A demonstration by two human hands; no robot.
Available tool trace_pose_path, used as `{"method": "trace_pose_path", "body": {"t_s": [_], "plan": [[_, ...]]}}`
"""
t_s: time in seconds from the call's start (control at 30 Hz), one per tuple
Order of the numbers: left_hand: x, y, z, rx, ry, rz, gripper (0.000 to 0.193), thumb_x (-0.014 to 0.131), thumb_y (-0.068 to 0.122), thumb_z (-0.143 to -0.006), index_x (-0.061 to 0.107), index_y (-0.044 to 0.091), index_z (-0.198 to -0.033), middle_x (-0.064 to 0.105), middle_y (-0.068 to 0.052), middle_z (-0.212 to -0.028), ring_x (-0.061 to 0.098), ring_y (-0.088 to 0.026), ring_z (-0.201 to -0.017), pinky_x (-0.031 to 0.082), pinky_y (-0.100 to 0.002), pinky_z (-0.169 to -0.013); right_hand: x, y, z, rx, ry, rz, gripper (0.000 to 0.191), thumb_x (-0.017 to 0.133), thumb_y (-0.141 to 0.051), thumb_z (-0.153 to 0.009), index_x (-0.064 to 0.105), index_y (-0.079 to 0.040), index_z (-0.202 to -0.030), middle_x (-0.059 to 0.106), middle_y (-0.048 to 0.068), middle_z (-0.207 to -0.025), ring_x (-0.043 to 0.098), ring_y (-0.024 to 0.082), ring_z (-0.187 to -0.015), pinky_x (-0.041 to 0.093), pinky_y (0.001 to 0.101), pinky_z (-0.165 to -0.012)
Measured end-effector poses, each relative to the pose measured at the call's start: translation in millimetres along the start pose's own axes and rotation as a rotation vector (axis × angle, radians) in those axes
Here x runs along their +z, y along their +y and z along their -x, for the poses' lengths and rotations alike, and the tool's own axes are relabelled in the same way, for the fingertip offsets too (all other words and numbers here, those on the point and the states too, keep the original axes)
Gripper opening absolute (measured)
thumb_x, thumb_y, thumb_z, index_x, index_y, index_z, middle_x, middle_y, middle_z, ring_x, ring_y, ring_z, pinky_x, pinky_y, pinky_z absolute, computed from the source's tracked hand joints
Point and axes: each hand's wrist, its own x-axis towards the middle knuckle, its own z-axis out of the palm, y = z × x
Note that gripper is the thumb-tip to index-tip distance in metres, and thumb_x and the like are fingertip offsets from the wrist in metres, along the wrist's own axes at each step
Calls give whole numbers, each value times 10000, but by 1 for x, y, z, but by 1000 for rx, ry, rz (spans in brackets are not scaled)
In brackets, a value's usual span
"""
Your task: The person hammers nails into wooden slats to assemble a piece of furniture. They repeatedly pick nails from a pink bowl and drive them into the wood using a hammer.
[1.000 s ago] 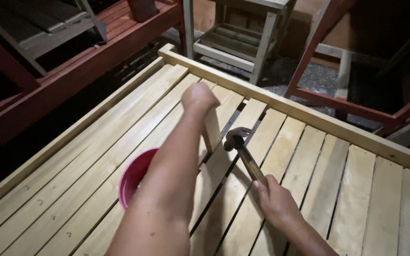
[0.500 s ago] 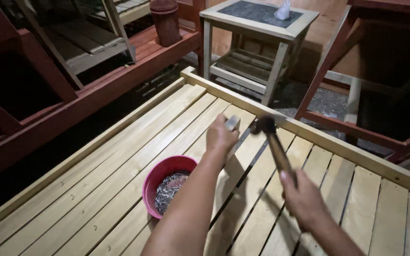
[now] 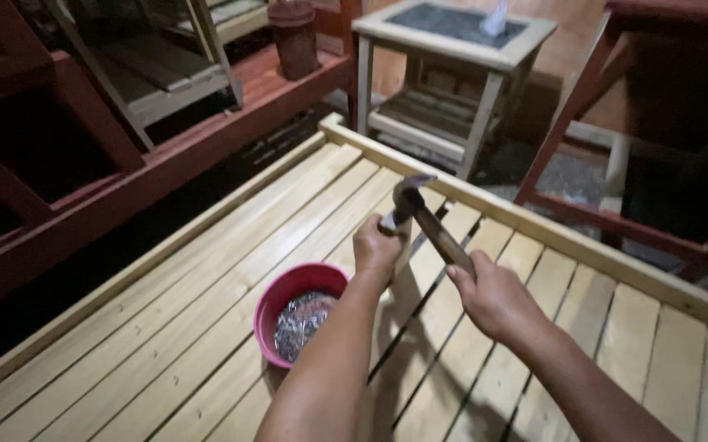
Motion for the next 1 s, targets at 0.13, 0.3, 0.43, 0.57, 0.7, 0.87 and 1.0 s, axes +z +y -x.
{"method": "trace_pose_path", "body": {"t_s": [0.13,0.3,0.43,0.57,0.7,0.87,1.0], "plan": [[2,-5,7,-46,-28,17,341,867,207,-701,685,18,-918,748,-156,-854,707,-303,-770,567,-389,-758,-21,-19,14,5,36,-77,385,487,-449,-1004,561,-88,-1117,711,192,-802,710,353,-750,549,509,-744],[9,-16,5,-87,-18,50,356,886,184,-641,732,64,-939,763,-112,-881,723,-235,-784,569,-361,-769,-35,-32,9,-154,249,-239,380,446,-439,-1036,506,-87,-1164,697,204,-798,698,354,-706,562,528,-672],[15,-22,1,-222,-69,365,194,690,176,-835,787,26,-909,803,-120,-909,750,-187,-770,595,-376,-725,-2,-25,-2,-190,159,-92,387,494,-411,-1019,536,-52,-1155,704,232,-964,704,378,-899,533,508,-835],[10,-23,5,-179,-87,108,240,780,203,-798,766,60,-991,804,-144,-957,760,-232,-833,586,-360,-779,12,-10,-10,-17,-18,48,444,492,-458,-1020,548,-47,-1178,719,254,-952,705,421,-925,524,524,-853],[9,-23,15,-119,-121,-40,418,832,165,-731,707,87,-1123,774,-158,-1061,746,-267,-960,571,-355,-857,5,-14,-2,-33,21,38,443,487,-476,-1008,586,-66,-1143,715,220,-919,702,402,-882,524,518,-833],[12,-34,27,-86,-142,-8,604,790,100,-736,619,113,-1316,718,-156,-1192,690,-291,-1118,531,-376,-939,-27,-28,7,-40,94,-88,413,479,-455,-1000,580,-91,-1166,699,203,-811,704,369,-768,538,517,-763],[12,-39,30,-143,-159,60,557,768,152,-790,632,135,-1331,733,-139,-1192,706,-267,-1126,538,-362,-956,-19,-29,-1,-222,302,-197,419,483,-432,-1011,542,-51,-1176,686,212,-827,692,378,-764,530,521,-728]]}}
